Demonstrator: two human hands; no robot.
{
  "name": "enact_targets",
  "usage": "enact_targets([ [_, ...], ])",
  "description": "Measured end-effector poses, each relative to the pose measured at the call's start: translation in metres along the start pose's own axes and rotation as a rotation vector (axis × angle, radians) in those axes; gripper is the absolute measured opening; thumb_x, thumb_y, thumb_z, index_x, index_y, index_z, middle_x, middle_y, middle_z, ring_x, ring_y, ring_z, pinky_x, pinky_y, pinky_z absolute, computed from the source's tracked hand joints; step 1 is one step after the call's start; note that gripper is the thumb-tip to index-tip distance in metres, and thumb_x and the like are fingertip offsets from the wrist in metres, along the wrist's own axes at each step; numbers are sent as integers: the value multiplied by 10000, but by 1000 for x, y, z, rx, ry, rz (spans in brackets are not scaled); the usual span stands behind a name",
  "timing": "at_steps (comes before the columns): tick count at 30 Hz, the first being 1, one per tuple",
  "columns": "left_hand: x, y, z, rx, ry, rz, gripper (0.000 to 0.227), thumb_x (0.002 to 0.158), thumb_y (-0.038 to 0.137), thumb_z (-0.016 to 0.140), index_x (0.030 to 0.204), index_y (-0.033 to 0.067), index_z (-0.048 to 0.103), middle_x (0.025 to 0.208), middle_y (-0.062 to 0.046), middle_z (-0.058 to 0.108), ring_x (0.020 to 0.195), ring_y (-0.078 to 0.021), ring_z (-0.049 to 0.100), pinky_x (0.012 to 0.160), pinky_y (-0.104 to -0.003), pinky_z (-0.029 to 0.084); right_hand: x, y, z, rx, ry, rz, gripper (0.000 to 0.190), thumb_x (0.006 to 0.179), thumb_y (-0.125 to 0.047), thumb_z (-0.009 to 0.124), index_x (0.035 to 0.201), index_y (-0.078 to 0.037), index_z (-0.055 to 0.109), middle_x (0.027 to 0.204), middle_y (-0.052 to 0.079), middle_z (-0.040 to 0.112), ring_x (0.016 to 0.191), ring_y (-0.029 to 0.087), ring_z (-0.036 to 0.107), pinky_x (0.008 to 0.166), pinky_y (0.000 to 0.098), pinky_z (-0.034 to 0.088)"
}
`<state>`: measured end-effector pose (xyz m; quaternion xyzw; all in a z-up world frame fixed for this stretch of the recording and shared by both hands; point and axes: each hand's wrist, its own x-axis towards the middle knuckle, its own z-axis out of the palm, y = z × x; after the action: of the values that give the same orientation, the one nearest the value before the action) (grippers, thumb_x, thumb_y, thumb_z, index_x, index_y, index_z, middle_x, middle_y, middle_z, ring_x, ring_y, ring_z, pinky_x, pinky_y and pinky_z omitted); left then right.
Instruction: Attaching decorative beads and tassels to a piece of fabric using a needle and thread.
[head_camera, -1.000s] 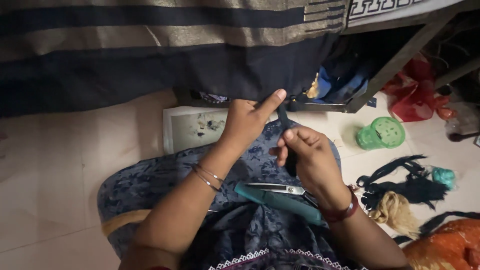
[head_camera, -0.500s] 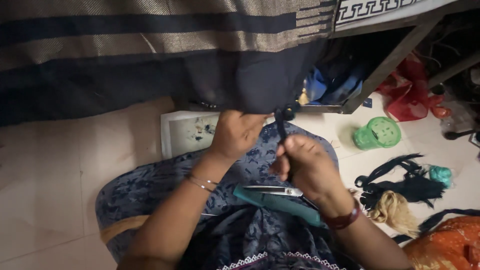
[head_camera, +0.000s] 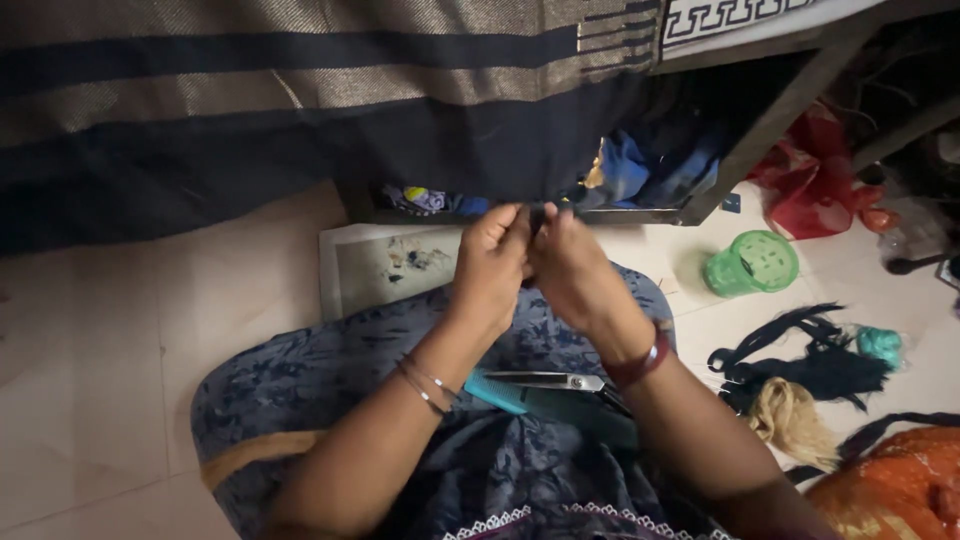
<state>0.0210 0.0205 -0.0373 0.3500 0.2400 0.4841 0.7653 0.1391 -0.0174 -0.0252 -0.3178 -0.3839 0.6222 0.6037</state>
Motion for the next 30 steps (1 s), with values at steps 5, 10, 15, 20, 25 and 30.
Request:
enact_targets([
  [5,-12,15,-6,873,181,529,215,1040,195,624,1118,12,705,872,-61,727,784,-151,721,716,-263,546,20,-33,48,105,160,-77,132,1032,-187,674,1089,-68,658,978,-6,659,851,121,580,714,292,429],
  [10,-19,39,-6,754,103,641,246,1074,243,616,1130,10,673,1008,-80,685,902,-174,687,766,-273,554,16,7,16,36,320,-222,132,1015,-176,640,1001,-45,651,953,5,672,883,106,630,814,275,510],
  [15,-2,51,-3,669,-21,328,295,1001,252,713,948,-36,746,734,-17,644,720,-110,549,613,-281,456,8,39,-12,-266,324,-326,427,1190,-241,587,835,-3,591,763,-4,540,714,78,448,601,283,403],
  [20,3,55,3,272,-129,-8,325,943,237,734,778,-41,699,618,-9,622,537,-95,544,490,-274,421,-9,-6,31,-57,153,-183,237,1076,-199,538,1025,-4,661,833,29,675,746,122,647,724,272,541],
  [25,11,35,1,512,-71,162,343,988,301,708,894,-23,772,658,3,639,601,-43,541,545,-239,428,-21,-9,-11,-843,316,-359,146,1038,-125,625,1034,6,692,864,48,680,772,136,638,709,269,519],
  [30,20,30,-1,476,23,73,335,967,311,729,1016,-10,810,650,21,515,583,-69,392,511,-277,307,-14,-71,3,-1244,280,-720,85,1091,-50,689,1060,28,701,971,103,696,917,164,649,872,281,509],
])
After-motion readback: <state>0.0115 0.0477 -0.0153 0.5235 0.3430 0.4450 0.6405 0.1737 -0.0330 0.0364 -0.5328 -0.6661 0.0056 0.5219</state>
